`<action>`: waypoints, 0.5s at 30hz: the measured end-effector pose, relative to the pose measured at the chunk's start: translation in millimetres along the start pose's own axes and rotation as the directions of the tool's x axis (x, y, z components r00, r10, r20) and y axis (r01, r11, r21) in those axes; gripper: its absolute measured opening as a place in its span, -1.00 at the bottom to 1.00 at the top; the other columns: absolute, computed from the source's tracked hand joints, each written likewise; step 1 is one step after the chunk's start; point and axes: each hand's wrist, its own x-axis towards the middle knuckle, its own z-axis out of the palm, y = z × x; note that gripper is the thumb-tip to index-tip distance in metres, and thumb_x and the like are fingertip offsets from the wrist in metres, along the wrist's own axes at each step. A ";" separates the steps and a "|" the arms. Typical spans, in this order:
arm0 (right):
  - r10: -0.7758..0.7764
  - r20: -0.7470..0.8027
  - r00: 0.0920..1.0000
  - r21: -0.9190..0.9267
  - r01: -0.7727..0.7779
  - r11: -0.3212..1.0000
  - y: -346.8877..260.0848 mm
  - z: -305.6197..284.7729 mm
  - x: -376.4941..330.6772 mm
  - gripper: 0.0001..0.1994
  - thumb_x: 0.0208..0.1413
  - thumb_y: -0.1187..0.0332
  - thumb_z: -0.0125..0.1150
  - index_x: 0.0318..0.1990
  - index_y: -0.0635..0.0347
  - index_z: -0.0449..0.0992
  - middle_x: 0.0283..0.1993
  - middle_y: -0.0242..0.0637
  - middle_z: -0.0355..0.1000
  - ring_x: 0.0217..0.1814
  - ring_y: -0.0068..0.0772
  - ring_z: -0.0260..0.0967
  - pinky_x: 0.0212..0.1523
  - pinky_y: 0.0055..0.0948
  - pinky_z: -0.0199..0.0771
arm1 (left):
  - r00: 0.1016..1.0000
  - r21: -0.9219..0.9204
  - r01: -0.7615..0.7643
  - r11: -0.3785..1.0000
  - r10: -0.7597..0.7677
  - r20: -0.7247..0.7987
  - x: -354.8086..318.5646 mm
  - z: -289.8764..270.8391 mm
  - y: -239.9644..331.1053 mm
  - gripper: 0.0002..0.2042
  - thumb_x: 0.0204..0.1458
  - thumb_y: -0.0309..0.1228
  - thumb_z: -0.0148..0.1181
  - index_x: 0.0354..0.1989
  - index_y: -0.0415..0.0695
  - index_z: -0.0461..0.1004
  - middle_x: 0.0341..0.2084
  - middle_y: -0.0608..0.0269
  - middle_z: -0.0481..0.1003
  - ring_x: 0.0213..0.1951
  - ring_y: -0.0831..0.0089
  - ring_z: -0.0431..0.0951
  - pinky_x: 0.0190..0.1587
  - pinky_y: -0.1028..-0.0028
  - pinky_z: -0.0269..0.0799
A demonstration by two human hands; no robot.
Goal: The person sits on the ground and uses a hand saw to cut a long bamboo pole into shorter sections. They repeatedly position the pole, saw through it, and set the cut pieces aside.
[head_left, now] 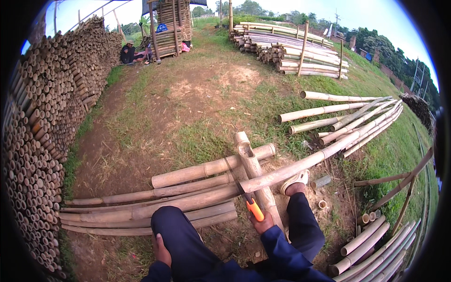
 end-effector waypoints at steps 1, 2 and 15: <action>0.010 0.007 1.000 -0.007 -0.010 1.000 -2.0 -0.9 -0.1 -0.76 0.14 0.29 0.44 -0.24 0.33 0.61 -0.43 -0.19 0.56 -0.35 -0.43 0.53 -0.24 -0.28 0.53 | 0.982 0.187 -0.183 0.965 0.190 -0.021 -9.0 16.7 27.7 -0.23 0.38 0.00 0.05 0.60 -0.11 -0.09 0.48 -0.21 0.14 0.47 -0.04 0.18 0.50 0.17 0.08; 0.022 0.018 1.000 -0.015 -0.022 1.000 -2.5 -1.3 -0.7 -0.76 0.14 0.29 0.43 -0.24 0.33 0.61 -0.43 -0.18 0.56 -0.34 -0.42 0.53 -0.24 -0.28 0.53 | 0.929 0.369 -0.342 0.864 0.371 -0.007 -16.0 28.1 46.4 -0.20 0.34 -0.04 0.13 0.61 -0.09 -0.10 0.50 -0.23 0.08 0.50 -0.09 0.13 0.51 0.12 0.05; -0.034 -0.008 0.999 0.025 0.034 0.999 1.7 2.5 -2.3 -0.75 0.15 0.33 0.41 -0.16 0.34 0.59 -0.47 -0.20 0.51 -0.39 -0.41 0.46 -0.25 -0.28 0.51 | 0.785 0.797 -0.500 0.339 0.566 0.251 -26.3 49.3 72.0 -0.19 0.06 -0.14 0.32 0.53 -0.03 0.21 0.58 -0.08 -0.02 0.56 -0.29 -0.11 0.49 -0.21 -0.08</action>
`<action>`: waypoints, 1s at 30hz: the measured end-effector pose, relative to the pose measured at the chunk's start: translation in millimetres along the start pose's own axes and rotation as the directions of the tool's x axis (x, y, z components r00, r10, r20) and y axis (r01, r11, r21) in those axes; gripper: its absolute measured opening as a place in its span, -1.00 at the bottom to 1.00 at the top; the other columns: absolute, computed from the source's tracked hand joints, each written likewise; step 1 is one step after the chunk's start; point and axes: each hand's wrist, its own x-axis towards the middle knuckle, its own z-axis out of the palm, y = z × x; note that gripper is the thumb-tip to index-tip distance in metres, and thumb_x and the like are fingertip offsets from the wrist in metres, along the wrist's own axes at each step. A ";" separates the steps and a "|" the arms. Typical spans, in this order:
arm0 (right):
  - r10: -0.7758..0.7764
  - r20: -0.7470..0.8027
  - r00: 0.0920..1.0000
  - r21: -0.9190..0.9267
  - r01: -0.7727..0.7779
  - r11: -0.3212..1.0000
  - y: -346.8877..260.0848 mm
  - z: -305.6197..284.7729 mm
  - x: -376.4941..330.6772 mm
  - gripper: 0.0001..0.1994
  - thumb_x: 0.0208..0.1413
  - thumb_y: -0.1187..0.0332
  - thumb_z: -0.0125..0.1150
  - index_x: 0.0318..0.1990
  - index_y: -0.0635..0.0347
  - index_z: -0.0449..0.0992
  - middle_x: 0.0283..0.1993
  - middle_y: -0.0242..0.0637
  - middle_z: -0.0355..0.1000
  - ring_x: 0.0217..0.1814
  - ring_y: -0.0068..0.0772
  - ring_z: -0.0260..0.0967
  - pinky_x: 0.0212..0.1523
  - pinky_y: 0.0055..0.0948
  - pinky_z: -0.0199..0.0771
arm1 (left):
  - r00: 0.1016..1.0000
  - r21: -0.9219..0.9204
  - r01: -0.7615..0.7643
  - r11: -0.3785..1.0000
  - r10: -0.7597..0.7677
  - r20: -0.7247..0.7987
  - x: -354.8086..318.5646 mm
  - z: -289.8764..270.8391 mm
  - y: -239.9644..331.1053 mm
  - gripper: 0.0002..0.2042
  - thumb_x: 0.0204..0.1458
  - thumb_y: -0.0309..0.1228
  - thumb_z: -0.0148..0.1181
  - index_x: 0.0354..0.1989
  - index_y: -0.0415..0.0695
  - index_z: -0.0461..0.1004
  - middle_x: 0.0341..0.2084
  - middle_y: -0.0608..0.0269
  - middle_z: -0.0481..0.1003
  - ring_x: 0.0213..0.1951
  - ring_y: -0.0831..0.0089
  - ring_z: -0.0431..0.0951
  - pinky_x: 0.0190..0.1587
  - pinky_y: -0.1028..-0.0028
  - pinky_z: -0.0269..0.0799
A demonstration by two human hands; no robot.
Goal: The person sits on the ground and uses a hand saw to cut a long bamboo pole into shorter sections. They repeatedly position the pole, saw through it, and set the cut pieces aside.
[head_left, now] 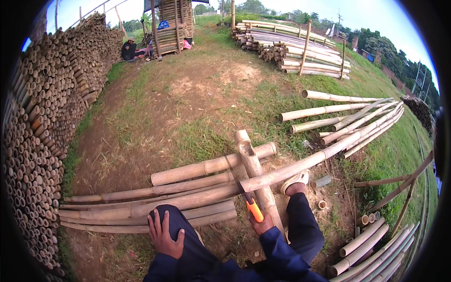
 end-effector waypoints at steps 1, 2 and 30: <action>0.001 -0.002 1.000 -0.003 -0.001 1.000 2.7 -1.4 -0.5 -0.75 0.15 0.32 0.41 -0.17 0.34 0.59 -0.47 -0.20 0.51 -0.39 -0.41 0.46 -0.26 -0.28 0.51 | 1.000 -0.003 -0.005 1.000 0.005 -0.012 -0.2 0.8 0.4 -0.20 0.06 -0.14 0.32 0.52 -0.04 0.22 0.57 -0.08 0.00 0.56 -0.29 -0.09 0.49 -0.20 -0.07; 0.000 0.000 1.000 -0.002 0.000 1.000 -0.1 -1.0 -0.3 -0.76 0.15 0.32 0.41 -0.18 0.34 0.59 -0.48 -0.19 0.50 -0.40 -0.41 0.46 -0.26 -0.27 0.50 | 1.000 -0.002 -0.009 1.000 0.009 -0.026 0.0 0.3 -0.1 -0.21 0.06 -0.14 0.31 0.52 -0.04 0.24 0.57 -0.08 0.03 0.56 -0.28 -0.07 0.48 -0.19 -0.06; 0.027 -0.004 1.000 0.019 -0.026 0.999 1.9 1.8 1.2 -0.75 0.13 0.28 0.44 -0.26 0.31 0.58 -0.51 -0.15 0.48 -0.44 -0.30 0.46 -0.28 -0.22 0.49 | 0.960 -0.480 -0.106 0.871 0.216 0.180 30.3 10.6 42.9 -0.57 0.12 -0.15 0.36 0.06 -0.19 0.61 0.08 0.05 0.62 0.18 -0.01 0.57 0.29 0.06 0.42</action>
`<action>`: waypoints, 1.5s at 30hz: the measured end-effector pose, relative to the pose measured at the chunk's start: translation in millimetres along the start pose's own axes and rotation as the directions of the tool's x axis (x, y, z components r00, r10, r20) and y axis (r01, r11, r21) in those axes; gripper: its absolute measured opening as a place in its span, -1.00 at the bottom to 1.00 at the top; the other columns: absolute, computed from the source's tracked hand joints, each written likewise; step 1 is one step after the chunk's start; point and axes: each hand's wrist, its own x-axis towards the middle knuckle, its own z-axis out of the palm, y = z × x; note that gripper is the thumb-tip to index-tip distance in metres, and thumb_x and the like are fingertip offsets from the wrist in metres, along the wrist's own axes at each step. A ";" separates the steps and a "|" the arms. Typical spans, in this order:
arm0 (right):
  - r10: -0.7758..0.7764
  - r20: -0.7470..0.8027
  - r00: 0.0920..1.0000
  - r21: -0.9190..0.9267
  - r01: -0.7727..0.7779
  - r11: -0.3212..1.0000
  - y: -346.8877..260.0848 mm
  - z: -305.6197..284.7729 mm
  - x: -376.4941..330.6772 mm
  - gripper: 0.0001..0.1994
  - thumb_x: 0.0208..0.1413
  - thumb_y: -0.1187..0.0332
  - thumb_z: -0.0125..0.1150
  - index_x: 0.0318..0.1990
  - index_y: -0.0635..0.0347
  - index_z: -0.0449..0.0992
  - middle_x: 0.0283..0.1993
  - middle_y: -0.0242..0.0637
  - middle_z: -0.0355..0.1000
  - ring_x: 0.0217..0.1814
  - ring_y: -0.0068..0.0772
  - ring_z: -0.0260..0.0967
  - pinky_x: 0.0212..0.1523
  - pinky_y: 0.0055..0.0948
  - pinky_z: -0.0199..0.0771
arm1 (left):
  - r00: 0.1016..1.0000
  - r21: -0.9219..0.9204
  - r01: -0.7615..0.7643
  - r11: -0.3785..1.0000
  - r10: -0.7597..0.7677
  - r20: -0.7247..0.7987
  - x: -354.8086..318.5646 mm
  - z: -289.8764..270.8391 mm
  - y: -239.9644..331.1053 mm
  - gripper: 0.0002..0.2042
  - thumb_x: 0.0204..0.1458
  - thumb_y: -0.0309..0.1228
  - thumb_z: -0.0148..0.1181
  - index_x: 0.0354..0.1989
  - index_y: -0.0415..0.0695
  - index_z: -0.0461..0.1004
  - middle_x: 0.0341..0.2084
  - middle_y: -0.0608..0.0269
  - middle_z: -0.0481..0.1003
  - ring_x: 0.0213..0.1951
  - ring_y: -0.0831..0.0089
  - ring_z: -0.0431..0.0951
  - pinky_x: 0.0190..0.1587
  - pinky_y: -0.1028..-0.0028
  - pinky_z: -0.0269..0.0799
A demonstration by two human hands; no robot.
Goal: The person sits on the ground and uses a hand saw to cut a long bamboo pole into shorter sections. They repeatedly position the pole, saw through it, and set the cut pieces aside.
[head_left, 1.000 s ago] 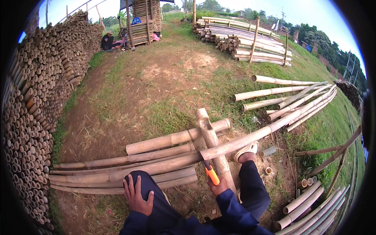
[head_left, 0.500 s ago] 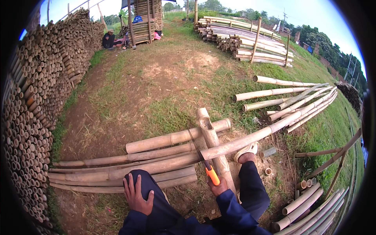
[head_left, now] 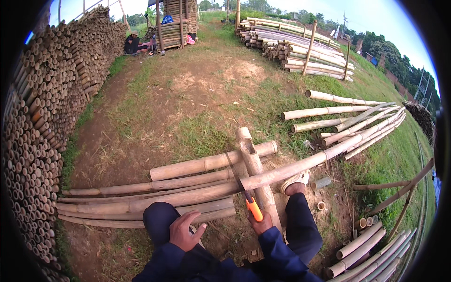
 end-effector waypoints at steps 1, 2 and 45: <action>0.006 0.011 1.000 -0.032 -0.006 0.999 -0.8 -1.0 -2.2 -0.75 0.12 0.27 0.45 -0.26 0.30 0.59 -0.50 -0.13 0.50 -0.42 -0.26 0.49 -0.27 -0.20 0.50 | 0.998 0.032 -0.061 0.998 0.060 0.020 13.5 6.2 2.2 -0.57 0.12 -0.17 0.37 0.07 -0.20 0.60 0.08 0.02 0.61 0.14 0.00 0.60 0.22 0.10 0.47; 0.012 0.023 1.000 -0.063 -0.011 0.998 -9.6 -2.1 -4.3 -0.74 0.11 0.26 0.45 -0.26 0.30 0.59 -0.49 -0.11 0.52 -0.41 -0.22 0.52 -0.26 -0.19 0.51 | 0.992 0.064 -0.122 0.990 0.120 0.043 30.4 12.6 2.5 -0.57 0.12 -0.20 0.38 0.08 -0.21 0.58 0.09 0.00 0.60 0.09 0.01 0.63 0.15 0.15 0.52; 0.115 0.081 0.990 -0.096 -0.107 0.990 -42.0 -11.8 -22.9 -0.85 0.23 0.43 0.35 -0.22 0.34 0.52 -0.50 -0.01 0.39 -0.55 -0.16 0.26 -0.38 -0.23 0.42 | 0.866 0.619 -0.047 0.784 -0.277 0.416 192.0 154.0 -133.4 -0.33 -0.17 -0.05 0.53 0.07 -0.23 0.50 -0.13 -0.15 0.66 -0.01 -0.07 0.67 0.16 0.07 0.51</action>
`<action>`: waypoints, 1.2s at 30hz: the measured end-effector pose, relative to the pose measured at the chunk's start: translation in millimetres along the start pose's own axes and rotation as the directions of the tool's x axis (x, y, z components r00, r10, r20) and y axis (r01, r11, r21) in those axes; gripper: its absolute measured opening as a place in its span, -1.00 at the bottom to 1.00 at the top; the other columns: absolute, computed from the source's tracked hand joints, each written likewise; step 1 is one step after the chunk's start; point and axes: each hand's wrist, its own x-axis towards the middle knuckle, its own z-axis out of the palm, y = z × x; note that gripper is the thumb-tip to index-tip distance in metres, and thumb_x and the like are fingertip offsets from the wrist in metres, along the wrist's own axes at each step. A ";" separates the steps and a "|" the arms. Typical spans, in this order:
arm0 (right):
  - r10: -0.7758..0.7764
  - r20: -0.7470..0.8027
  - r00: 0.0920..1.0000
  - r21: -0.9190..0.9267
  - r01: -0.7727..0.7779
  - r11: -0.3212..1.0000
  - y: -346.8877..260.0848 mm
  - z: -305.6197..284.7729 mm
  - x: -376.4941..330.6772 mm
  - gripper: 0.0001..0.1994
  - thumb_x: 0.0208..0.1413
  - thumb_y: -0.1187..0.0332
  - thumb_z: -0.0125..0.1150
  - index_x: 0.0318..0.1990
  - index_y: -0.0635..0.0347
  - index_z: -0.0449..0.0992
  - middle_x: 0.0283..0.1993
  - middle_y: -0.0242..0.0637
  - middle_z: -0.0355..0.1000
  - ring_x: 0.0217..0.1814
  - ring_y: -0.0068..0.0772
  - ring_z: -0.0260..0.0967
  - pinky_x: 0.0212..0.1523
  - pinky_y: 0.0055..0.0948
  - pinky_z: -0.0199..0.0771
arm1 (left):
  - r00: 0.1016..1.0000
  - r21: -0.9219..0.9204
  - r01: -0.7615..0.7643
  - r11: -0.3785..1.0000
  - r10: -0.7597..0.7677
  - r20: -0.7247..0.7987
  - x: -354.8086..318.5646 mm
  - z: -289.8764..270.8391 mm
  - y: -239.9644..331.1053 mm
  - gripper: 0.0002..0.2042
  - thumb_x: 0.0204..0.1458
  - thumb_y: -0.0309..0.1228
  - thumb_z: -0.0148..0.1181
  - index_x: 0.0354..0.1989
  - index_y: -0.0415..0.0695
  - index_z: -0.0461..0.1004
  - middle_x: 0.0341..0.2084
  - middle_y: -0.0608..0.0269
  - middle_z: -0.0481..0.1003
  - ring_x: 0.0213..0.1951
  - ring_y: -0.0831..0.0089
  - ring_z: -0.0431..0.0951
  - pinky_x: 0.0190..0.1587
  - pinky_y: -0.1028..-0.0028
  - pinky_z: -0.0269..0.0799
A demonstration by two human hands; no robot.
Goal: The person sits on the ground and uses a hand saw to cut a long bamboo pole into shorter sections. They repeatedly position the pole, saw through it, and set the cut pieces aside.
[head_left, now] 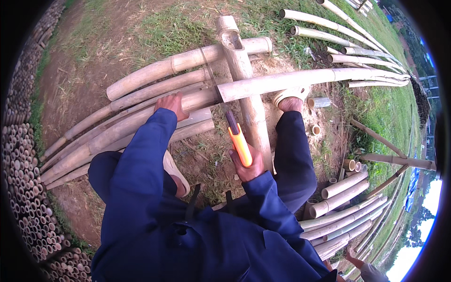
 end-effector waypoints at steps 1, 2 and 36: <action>0.010 -0.016 1.000 -0.008 -0.010 1.000 -4.4 -9.7 -27.0 -0.85 0.22 0.43 0.35 -0.16 0.33 0.55 -0.48 -0.03 0.43 -0.52 -0.16 0.36 -0.35 -0.25 0.46 | 1.000 0.000 0.004 1.000 -0.004 0.007 -2.2 1.6 -2.2 -0.33 -0.17 -0.06 0.53 0.08 -0.23 0.50 -0.13 -0.15 0.66 -0.01 -0.07 0.67 0.17 0.07 0.50; -0.018 -0.025 1.000 -0.008 0.018 1.000 -11.7 -19.5 -49.1 -0.83 0.22 0.44 0.36 -0.11 0.33 0.58 -0.46 -0.06 0.48 -0.49 -0.17 0.45 -0.32 -0.27 0.49 | 1.000 0.032 0.019 0.999 -0.019 -0.014 -4.1 3.3 -5.9 -0.32 -0.17 -0.06 0.53 0.09 -0.23 0.49 -0.12 -0.16 0.66 -0.01 -0.08 0.67 0.16 0.07 0.51; 0.046 -0.016 0.999 0.014 -0.046 0.999 -11.2 -45.9 -103.6 -0.71 0.17 0.49 0.35 0.04 0.36 0.62 -0.37 -0.10 0.60 -0.38 -0.19 0.63 -0.26 -0.38 0.57 | 0.991 0.012 0.066 0.998 -0.067 0.113 6.3 -6.2 3.6 -0.31 -0.18 -0.07 0.54 0.12 -0.18 0.50 -0.10 -0.12 0.66 0.07 -0.06 0.63 0.28 0.05 0.38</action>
